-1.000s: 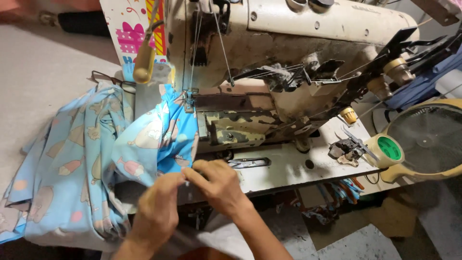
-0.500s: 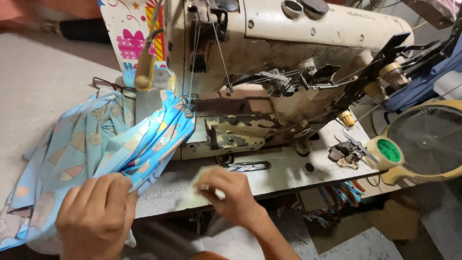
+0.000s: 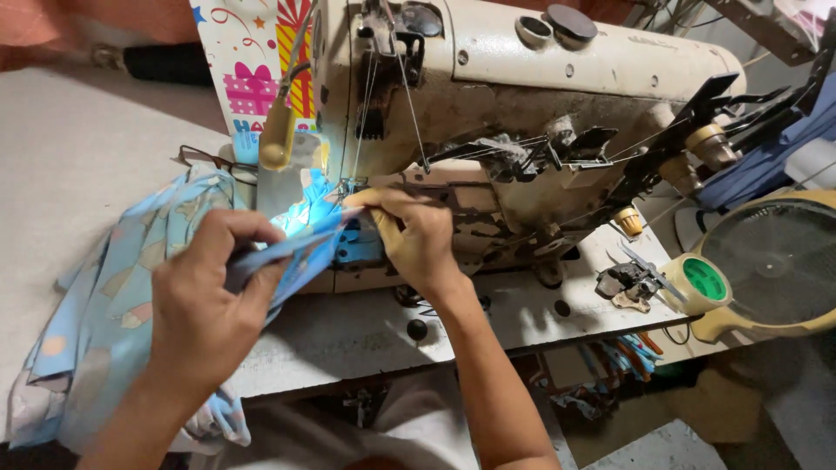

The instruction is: Sewing fabric and then threading an industrial sewing machine by replacing spools and guiding thread through the tension system.

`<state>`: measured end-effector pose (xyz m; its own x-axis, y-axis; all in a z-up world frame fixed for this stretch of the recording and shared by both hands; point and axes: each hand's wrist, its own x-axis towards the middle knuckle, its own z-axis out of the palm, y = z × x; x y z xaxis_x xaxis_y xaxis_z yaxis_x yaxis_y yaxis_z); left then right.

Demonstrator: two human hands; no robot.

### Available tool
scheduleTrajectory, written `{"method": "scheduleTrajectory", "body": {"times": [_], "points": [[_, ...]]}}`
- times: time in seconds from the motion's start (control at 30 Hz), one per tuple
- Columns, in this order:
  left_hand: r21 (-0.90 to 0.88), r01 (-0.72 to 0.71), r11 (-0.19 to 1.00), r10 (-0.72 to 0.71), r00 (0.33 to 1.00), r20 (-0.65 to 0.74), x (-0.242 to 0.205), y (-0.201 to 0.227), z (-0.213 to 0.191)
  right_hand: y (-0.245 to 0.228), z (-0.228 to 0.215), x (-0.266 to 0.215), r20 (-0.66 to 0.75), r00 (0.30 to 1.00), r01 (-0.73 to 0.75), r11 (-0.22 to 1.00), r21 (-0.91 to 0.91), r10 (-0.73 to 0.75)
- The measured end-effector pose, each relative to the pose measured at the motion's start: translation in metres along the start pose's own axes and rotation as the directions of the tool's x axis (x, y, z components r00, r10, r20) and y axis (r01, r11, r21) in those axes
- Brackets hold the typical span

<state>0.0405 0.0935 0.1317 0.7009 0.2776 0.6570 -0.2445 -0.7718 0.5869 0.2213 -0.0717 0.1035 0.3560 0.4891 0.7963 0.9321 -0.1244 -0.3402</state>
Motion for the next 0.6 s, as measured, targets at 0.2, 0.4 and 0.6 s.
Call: {"method": "scheduleTrajectory", "body": {"times": [0.2, 0.4, 0.6], "points": [[-0.038, -0.111, 0.993, 0.110, 0.993, -0.036, 0.027, 0.010, -0.013, -0.009, -0.005, 0.008, 0.341, 0.937, -0.106, 0.992, 0.074, 0.075], [-0.147, -0.348, 0.926, 0.347, 0.937, -0.030, 0.009, 0.001, -0.003, -0.025, 0.003, -0.029, 0.116, 0.993, 0.020, 0.994, 0.109, -0.033], [0.471, -0.635, 0.612, 0.661, 0.738, 0.136, -0.053, -0.051, 0.051, -0.096, -0.002, -0.079, -0.159, 0.981, 0.113, 0.993, 0.017, -0.109]]}}
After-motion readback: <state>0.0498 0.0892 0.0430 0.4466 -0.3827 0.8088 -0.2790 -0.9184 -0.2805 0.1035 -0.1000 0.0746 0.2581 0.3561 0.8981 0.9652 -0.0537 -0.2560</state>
